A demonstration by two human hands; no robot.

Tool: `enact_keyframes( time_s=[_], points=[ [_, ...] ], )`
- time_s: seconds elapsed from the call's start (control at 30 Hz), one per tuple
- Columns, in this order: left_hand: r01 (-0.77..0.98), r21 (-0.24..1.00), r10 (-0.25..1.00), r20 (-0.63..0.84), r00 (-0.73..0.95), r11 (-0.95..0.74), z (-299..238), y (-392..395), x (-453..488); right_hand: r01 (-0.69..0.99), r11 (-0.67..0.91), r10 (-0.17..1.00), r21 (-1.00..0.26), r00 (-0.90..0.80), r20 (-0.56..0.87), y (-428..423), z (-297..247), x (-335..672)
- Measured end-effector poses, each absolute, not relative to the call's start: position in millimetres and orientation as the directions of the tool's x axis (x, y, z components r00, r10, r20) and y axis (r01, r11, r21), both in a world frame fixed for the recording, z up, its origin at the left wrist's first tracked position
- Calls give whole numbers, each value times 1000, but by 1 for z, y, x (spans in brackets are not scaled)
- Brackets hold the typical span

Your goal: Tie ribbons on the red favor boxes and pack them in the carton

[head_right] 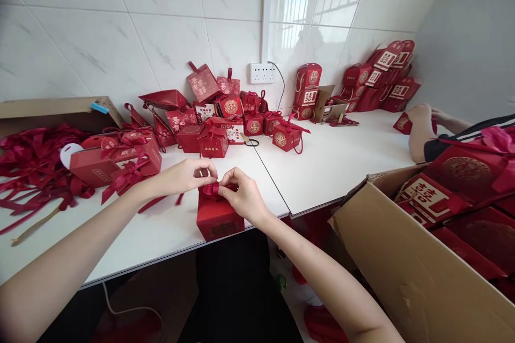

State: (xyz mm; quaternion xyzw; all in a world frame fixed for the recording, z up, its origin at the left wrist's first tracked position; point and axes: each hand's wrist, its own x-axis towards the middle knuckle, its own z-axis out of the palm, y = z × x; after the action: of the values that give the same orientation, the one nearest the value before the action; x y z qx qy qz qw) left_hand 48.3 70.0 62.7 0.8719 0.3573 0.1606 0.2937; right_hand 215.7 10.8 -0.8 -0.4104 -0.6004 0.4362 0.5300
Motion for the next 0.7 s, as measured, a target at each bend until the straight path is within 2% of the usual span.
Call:
enact_keyframes(
  time_s=[0.13,0.37,0.53,0.7],
  points=[
    [507,671,753,118,647,-541,41,57,40,37,308,950,-951,-73,305,11,-5,216],
    [452,734,826,264,498,-507,18,26,43,220,355,935,-909,-63,350,9,-5,217],
    [388,848,918,251,307,-362,3,20,57,257,366,931,-894,-99,353,8,0,219],
    [257,921,945,240,221,-294,-5,19,67,298,400,916,-867,-166,366,12,7,225]
  ],
)
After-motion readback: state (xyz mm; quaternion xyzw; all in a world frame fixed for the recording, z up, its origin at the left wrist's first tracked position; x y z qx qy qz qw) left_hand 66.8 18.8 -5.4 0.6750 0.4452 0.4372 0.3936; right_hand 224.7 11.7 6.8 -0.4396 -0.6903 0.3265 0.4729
